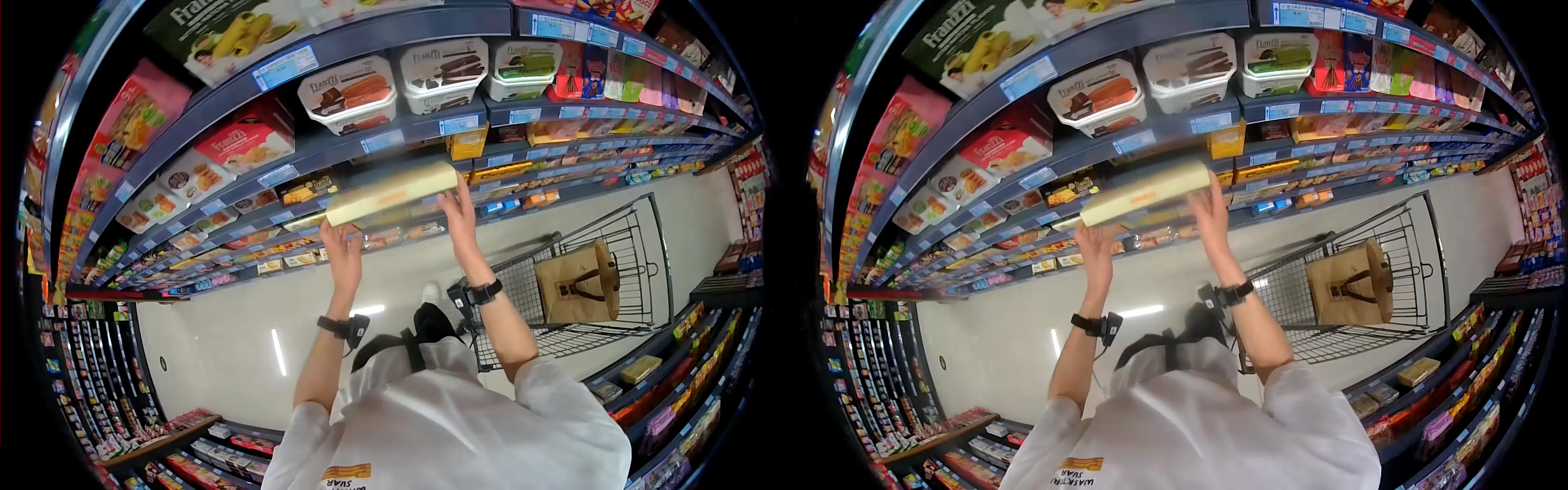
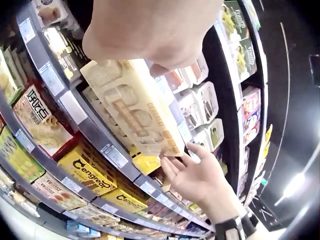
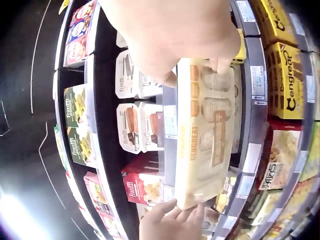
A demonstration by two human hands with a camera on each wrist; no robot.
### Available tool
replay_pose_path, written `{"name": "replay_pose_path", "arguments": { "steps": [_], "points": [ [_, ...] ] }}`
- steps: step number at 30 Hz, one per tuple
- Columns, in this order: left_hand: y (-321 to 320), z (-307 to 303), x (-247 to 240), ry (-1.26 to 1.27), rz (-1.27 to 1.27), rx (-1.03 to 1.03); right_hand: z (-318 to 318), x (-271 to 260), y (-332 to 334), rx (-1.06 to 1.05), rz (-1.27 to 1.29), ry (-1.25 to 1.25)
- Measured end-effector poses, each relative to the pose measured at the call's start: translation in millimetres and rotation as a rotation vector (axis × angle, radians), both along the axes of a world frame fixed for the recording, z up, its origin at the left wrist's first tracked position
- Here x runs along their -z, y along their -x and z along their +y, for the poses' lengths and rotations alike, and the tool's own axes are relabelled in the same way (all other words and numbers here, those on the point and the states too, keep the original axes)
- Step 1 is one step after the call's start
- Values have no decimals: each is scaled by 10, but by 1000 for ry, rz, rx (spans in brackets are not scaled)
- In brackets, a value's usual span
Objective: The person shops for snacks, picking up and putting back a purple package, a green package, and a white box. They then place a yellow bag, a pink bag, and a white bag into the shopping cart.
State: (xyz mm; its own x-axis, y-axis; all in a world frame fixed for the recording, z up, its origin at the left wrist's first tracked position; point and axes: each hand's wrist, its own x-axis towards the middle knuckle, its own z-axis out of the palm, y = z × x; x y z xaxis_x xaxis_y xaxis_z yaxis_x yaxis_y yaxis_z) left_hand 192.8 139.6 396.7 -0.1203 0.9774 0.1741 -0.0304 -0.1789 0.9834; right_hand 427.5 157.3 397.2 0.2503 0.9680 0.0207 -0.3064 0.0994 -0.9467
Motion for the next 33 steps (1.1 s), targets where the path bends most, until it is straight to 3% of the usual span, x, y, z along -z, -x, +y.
{"name": "replay_pose_path", "arguments": {
  "steps": [5,14,17,20,23,29,33],
  "points": [
    [-12,570,261,35,-75,-52,469,-53,-63,-15,34,58],
    [32,1113,411,237,99,-51,913,98,-110,-31,-74,263],
    [4,1217,359,180,-49,25,976,139,-172,-39,-125,275],
    [-31,1277,244,167,-29,-29,1039,204,-168,-23,-110,336],
    [52,1379,293,133,-32,66,1113,294,-167,-35,-136,348],
    [58,1474,498,336,-197,17,1145,472,-94,-57,-140,296],
    [51,1520,472,330,-311,36,1240,608,-71,-64,-68,283]
  ]
}}
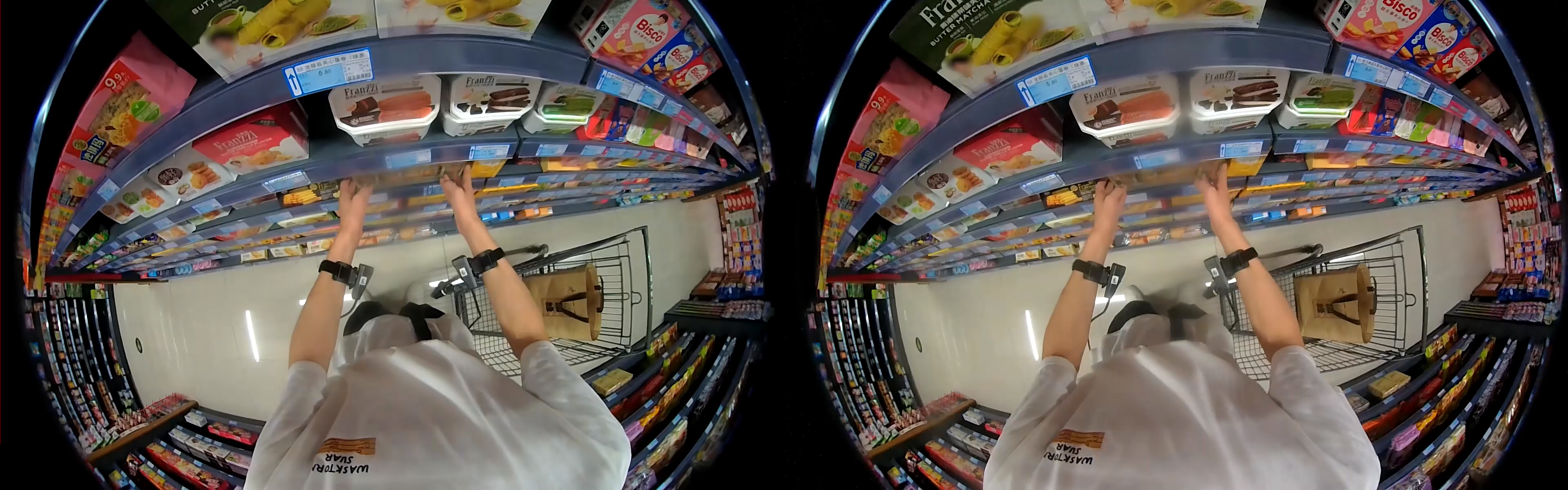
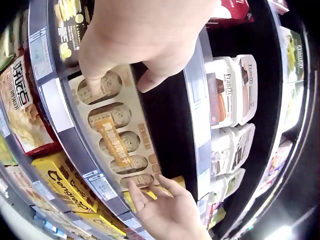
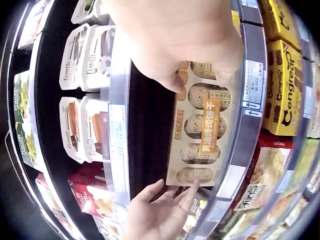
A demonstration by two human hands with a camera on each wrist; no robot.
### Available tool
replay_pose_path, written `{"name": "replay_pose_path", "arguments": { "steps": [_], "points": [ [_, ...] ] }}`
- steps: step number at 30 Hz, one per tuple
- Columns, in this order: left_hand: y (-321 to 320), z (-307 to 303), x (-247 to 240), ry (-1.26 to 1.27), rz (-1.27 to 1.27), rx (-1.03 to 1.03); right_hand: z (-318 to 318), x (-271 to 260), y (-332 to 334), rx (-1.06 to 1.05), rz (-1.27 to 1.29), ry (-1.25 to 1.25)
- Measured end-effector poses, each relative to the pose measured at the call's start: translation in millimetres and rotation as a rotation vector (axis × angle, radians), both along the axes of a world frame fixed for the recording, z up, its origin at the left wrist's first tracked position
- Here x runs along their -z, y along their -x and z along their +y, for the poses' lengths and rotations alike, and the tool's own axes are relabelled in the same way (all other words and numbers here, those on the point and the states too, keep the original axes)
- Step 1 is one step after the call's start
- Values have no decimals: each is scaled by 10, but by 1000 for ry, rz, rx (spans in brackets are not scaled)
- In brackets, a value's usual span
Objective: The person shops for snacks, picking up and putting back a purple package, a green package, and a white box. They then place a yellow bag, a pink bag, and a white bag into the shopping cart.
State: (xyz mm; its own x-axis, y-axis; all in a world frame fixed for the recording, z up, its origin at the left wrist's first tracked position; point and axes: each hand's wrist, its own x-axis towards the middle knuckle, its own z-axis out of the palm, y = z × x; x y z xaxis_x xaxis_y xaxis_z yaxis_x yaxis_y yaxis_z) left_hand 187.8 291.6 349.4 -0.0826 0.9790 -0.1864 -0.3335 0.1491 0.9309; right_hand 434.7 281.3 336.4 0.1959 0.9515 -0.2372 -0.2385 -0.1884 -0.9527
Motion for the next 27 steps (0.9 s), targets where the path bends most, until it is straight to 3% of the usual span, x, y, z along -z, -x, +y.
{"name": "replay_pose_path", "arguments": {
  "steps": [5,18,23,24,26,27],
  "points": [
    [-10,56,-2,40,-52,-25,89,48,12,-27,114,-12],
    [44,100,174,120,-115,-26,60,188,-11,-25,56,7],
    [79,-7,-30,116,-74,93,-422,-39,-87,-53,80,119],
    [109,-11,22,101,-181,71,-543,122,-133,-60,88,100],
    [77,-33,36,127,-101,-21,-780,638,-283,-73,96,55],
    [53,-78,40,140,-62,-67,-975,637,-328,-54,67,97]
  ]
}}
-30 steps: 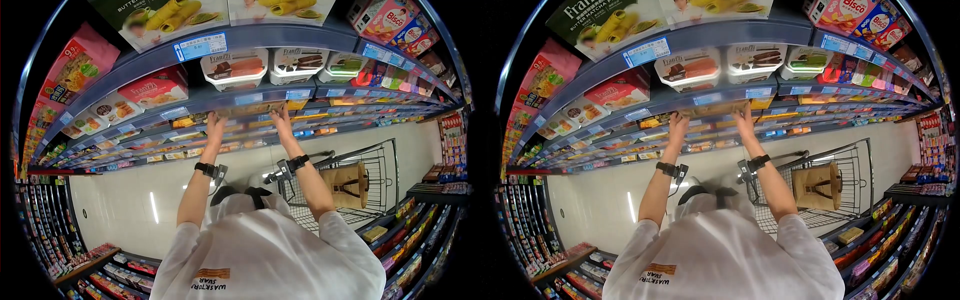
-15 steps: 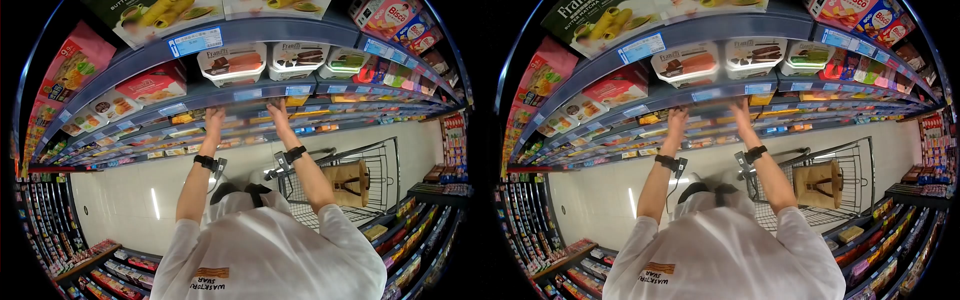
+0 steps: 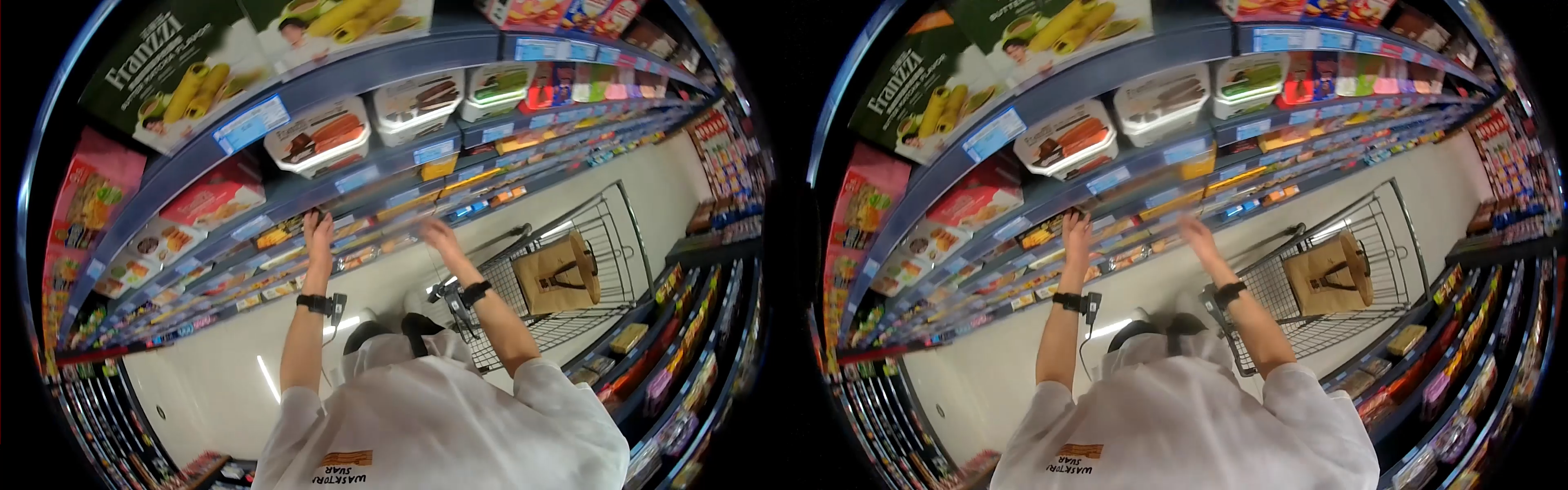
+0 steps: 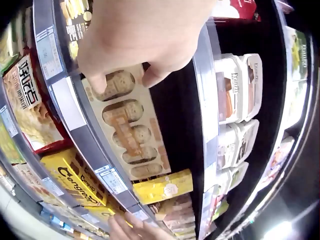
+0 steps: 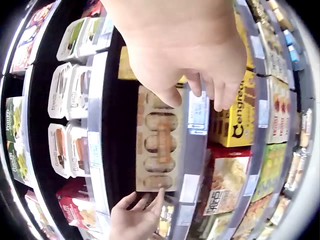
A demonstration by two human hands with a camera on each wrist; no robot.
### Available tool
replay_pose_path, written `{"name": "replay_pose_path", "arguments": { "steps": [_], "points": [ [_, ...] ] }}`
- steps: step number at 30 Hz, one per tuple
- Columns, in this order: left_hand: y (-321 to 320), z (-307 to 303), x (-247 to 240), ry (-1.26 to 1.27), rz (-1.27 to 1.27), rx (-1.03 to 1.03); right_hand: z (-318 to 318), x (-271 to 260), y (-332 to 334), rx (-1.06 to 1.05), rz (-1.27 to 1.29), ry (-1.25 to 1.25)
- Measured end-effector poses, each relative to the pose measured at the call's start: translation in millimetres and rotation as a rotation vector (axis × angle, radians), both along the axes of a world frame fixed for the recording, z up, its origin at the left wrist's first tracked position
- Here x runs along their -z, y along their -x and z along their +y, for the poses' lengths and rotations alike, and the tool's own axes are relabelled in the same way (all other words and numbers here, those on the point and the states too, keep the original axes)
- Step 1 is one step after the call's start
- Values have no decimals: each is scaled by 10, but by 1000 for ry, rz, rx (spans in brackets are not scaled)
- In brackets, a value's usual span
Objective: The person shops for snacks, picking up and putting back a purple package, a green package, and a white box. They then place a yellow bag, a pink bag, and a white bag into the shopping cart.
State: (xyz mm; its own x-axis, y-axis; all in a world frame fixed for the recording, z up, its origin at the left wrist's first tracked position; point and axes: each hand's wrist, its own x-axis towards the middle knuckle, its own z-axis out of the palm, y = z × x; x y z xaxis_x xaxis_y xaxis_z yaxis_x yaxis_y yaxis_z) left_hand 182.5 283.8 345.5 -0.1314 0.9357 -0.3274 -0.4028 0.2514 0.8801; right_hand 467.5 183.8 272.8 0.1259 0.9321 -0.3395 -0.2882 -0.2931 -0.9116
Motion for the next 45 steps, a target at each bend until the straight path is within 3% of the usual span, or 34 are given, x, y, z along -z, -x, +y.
{"name": "replay_pose_path", "arguments": {
  "steps": [3,5,7,9,12,13,14,16,18,20,22,24,26,30,31,33,34,35,38,40,45],
  "points": [
    [-92,-210,-4,-207,329,-5,-657,400,-118,83,-76,134],
    [-111,-375,249,-298,418,158,-1170,918,-190,196,-238,280],
    [-217,-579,380,-356,405,375,-1706,1009,-246,105,-537,537],
    [-295,-817,519,-360,348,656,-2220,1023,-107,242,-820,739],
    [-362,-1153,1135,-204,122,995,-2888,1090,-25,123,-859,902],
    [-377,-1256,1158,-241,256,1144,-3142,1357,29,209,-874,938],
    [-387,-1356,1175,-280,395,1288,-3308,1278,135,198,-852,962],
    [-422,-1542,1335,-336,616,1584,-3623,1420,274,30,-727,1123],
    [-455,-1716,1246,-320,708,1829,-3829,1319,525,164,-708,1135],
    [-464,-1775,1662,-726,814,2017,-3784,1052,656,190,-776,1180],
    [-588,-1804,1717,-804,866,2054,-3796,982,661,182,-701,1246],
    [-742,-1801,1726,-893,987,2035,-3867,1066,719,215,-790,1241],
    [-914,-1876,1511,-975,1089,1992,-3921,1061,705,239,-778,1177],
    [-1207,-2020,1518,-1089,1216,2177,-4259,1308,735,347,-769,982],
    [-1332,-2068,1436,-993,1291,2289,-4297,1292,720,291,-726,1008],
    [-1355,-2006,1894,-978,1291,2265,-4335,1272,710,293,-728,1000],
    [-1423,-2030,1850,-965,1324,2276,-4368,1313,773,343,-772,969],
    [-1381,-1936,2230,-992,1275,2231,-4385,1282,809,357,-788,993],
    [-1426,-2030,1934,-1050,1416,2142,-4494,1289,857,429,-786,994],
    [-1472,-2055,1905,-1109,1211,2051,-4577,1318,841,415,-661,1022],
    [-1473,-2204,1675,-1539,1125,1972,-4689,1197,962,541,-522,1097]
  ]
}}
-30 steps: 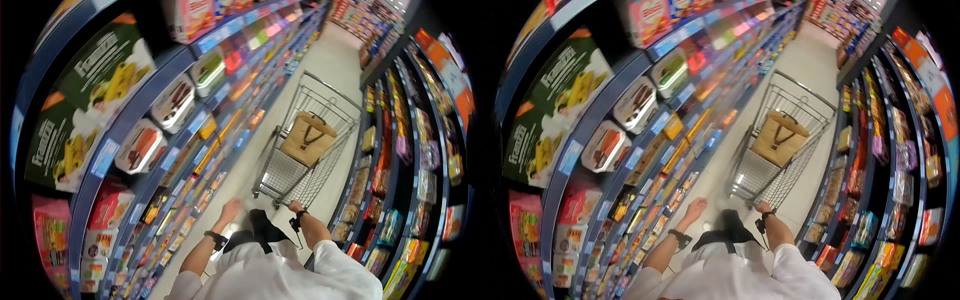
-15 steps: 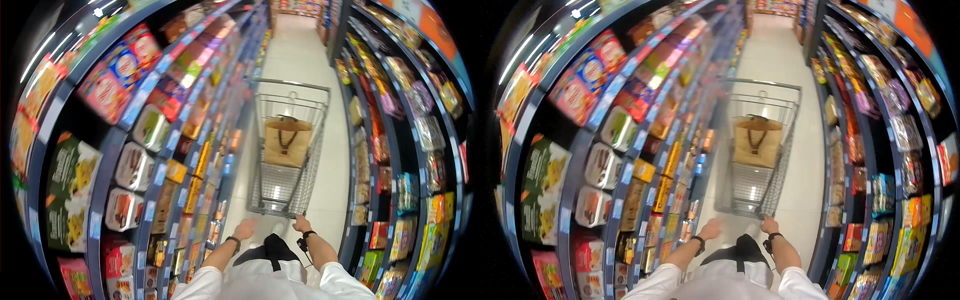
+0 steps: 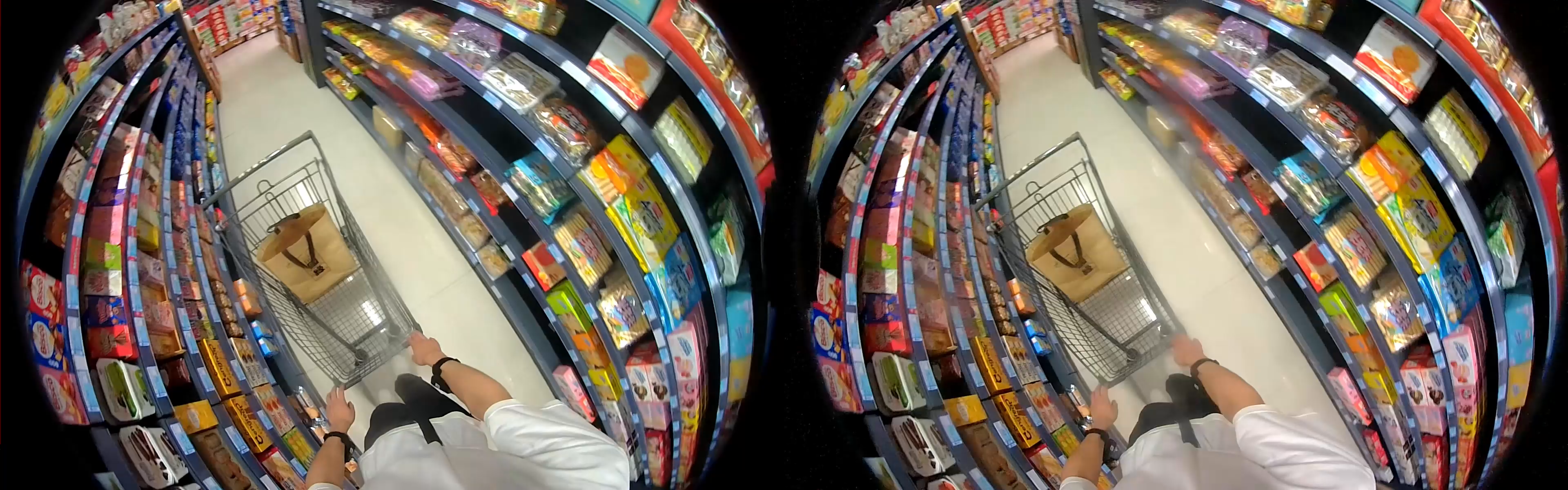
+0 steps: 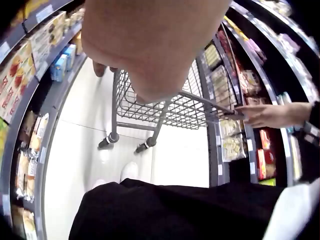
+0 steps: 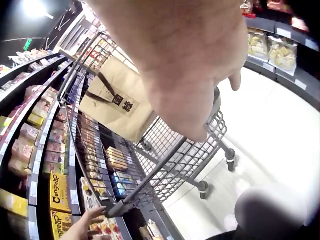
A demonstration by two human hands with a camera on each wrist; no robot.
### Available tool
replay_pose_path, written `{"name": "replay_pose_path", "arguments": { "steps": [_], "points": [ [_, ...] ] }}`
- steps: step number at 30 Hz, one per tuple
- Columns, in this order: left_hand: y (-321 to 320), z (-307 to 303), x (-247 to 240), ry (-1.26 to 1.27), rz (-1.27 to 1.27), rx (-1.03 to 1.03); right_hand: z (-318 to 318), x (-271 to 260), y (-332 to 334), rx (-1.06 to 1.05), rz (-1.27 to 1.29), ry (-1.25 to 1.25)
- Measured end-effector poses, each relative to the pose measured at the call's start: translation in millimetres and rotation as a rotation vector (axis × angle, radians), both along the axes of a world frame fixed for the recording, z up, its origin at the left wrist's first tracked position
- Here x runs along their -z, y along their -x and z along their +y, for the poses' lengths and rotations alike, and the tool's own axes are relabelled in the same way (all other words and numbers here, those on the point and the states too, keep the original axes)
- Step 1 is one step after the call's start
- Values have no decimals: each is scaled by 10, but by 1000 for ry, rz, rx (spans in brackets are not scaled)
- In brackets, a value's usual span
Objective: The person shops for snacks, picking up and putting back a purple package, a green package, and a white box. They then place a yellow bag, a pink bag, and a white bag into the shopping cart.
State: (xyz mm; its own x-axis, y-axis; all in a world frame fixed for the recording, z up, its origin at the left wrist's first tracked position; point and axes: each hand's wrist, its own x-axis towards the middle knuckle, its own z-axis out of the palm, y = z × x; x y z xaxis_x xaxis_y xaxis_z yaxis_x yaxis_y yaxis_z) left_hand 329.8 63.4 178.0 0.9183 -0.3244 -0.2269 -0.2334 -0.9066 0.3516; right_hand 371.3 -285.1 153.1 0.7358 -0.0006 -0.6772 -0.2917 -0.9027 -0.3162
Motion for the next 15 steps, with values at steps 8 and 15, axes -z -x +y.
{"name": "replay_pose_path", "arguments": {
  "steps": [8,15],
  "points": [
    [-118,-160,256,40,66,216,56,-23,424,173,-238,160],
    [66,-354,259,-2,64,242,44,-187,789,243,-351,176]
  ]
}}
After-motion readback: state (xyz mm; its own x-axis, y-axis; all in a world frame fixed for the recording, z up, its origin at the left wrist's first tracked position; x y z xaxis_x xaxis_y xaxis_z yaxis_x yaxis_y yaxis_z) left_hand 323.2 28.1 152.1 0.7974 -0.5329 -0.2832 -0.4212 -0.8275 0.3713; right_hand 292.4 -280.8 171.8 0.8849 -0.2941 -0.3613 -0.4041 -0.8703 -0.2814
